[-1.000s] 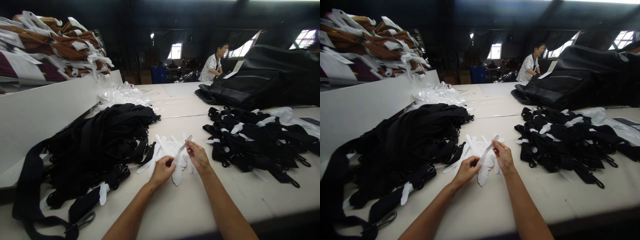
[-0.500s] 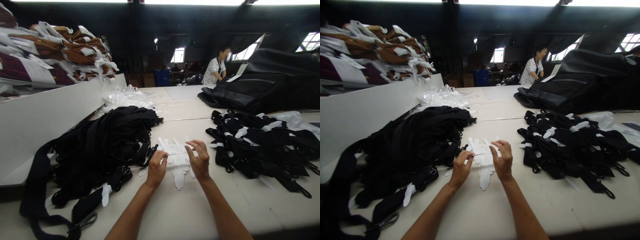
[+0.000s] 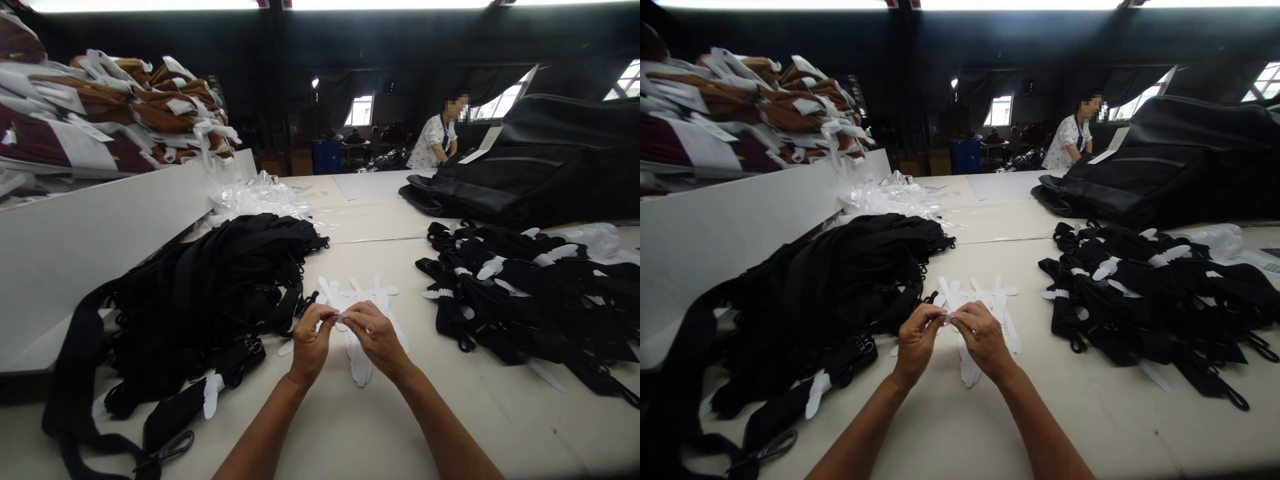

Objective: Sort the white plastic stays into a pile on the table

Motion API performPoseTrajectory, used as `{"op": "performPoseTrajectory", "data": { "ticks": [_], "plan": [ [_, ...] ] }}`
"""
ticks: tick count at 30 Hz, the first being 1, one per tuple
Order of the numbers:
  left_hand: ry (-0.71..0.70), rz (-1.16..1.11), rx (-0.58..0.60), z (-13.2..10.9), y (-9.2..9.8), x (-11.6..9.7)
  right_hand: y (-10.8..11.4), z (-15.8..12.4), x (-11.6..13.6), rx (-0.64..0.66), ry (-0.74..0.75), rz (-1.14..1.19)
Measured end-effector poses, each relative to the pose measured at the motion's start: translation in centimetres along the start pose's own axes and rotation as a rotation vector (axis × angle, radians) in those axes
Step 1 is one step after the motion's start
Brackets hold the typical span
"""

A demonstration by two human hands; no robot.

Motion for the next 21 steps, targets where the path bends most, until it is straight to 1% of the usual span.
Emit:
{"op": "performPoseTrajectory", "data": {
  "ticks": [2, 5, 7, 9, 14, 18, 20, 21],
  "plan": [
    [0.075, -0.072, 0.006, 0.0, -0.2, 0.3, 0.2, -0.1, 0.0, -0.038, -0.035, 0.029],
    [0.191, -0.196, 0.061, 0.0, -1.0, 0.6, 0.4, -0.2, -0.4, -0.109, -0.117, 0.101],
    [0.250, -0.263, 0.088, -0.2, -1.6, 0.6, 0.3, -0.3, -0.8, -0.125, -0.168, 0.163],
    [0.291, -0.310, 0.089, -0.3, -1.9, 0.6, 0.3, -0.3, -1.2, -0.126, -0.218, 0.219],
    [0.316, -0.378, -0.005, -0.6, -2.1, 1.0, 0.0, -0.3, -1.9, -0.136, -0.363, 0.385],
    [0.314, -0.374, -0.024, -0.5, -2.0, 1.1, -0.5, -0.3, -2.0, -0.180, -0.467, 0.545],
    [0.313, -0.371, -0.058, -0.2, -1.2, 1.2, -0.1, -0.3, -2.6, -0.235, -0.511, 0.618],
    [0.309, -0.375, -0.093, 0.1, -0.4, 1.2, 0.5, -0.4, -3.1, -0.285, -0.533, 0.646]
  ]
}}
Point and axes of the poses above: each hand's wrist, its own z-axis towards the middle knuckle, its own y-axis out of the back of the hand, x = y × z, the point moved 4 cm from there along z, towards the middle knuckle, and after that the axes turned 3 degrees about x, right-handed, at the moved point
